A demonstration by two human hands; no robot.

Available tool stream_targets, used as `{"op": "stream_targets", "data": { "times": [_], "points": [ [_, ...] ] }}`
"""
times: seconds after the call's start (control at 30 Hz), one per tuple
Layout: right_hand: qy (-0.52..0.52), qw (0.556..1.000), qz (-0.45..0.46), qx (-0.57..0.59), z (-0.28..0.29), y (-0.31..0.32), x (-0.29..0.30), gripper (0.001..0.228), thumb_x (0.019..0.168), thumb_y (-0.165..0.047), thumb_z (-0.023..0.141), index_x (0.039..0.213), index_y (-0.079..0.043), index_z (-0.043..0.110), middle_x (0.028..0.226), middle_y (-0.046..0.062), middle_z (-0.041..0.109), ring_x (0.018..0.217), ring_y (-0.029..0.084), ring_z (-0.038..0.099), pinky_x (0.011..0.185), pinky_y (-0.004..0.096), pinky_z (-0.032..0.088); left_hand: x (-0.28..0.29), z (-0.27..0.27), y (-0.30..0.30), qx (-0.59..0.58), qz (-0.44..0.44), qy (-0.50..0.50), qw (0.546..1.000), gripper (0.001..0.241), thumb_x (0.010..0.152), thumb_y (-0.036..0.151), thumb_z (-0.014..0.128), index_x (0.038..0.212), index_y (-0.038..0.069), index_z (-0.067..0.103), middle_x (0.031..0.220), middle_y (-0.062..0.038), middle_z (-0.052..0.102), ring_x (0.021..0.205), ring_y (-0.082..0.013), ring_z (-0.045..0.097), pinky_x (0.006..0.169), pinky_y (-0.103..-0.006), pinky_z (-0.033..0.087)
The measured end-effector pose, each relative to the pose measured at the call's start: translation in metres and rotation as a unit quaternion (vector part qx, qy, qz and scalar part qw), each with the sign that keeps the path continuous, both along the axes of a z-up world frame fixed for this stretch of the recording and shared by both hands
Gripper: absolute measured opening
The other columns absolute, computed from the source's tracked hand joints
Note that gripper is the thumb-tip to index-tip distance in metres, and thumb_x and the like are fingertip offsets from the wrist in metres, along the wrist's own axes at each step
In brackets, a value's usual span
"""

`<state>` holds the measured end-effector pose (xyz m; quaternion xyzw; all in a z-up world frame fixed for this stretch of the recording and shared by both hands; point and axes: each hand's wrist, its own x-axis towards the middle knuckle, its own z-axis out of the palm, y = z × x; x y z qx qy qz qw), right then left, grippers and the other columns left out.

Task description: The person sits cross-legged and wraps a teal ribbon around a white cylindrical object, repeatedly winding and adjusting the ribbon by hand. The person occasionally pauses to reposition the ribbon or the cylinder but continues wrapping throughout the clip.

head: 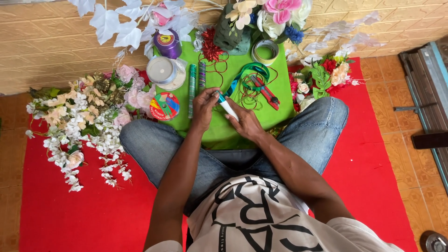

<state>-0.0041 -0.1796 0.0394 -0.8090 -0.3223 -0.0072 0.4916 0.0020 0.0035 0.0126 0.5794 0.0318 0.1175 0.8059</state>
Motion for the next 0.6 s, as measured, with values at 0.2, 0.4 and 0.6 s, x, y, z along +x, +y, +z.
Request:
{"op": "stream_targets", "data": {
  "times": [0.2, 0.4, 0.6],
  "points": [
    [-0.002, 1.000, -0.011, -0.002, 0.004, -0.002, -0.005, 0.055, 0.095, -0.015, 0.065, 0.149, -0.011, 0.054, 0.120, 0.030, 0.069, 0.099, 0.054, 0.067, 0.074, 0.061, 0.058, 0.001, -0.007, -0.002, -0.013, -0.001, 0.025, 1.000, 0.030, 0.097, 0.022, 0.071, 0.123, 0.005, 0.069, 0.104, -0.008, 0.072, 0.089, -0.0063, 0.064, 0.076, -0.0185, 0.055],
    [0.005, 1.000, -0.015, -0.004, 0.007, -0.002, -0.003, 0.055, 0.095, -0.016, 0.065, 0.149, -0.011, 0.054, 0.114, 0.032, 0.070, 0.094, 0.054, 0.069, 0.071, 0.062, 0.058, 0.004, -0.008, -0.002, 0.002, 0.004, 0.040, 0.999, 0.031, 0.098, 0.022, 0.070, 0.123, 0.005, 0.070, 0.104, -0.008, 0.071, 0.089, -0.0070, 0.063, 0.076, -0.0199, 0.054],
    [0.024, 1.000, -0.013, -0.015, 0.005, -0.003, -0.006, 0.055, 0.094, -0.015, 0.065, 0.148, -0.010, 0.055, 0.120, 0.029, 0.070, 0.096, 0.053, 0.068, 0.071, 0.061, 0.057, 0.000, -0.007, -0.003, 0.009, 0.006, 0.048, 0.999, 0.029, 0.096, 0.021, 0.071, 0.122, 0.006, 0.071, 0.104, -0.008, 0.073, 0.087, -0.0072, 0.064, 0.074, -0.0203, 0.052]
  ]
}}
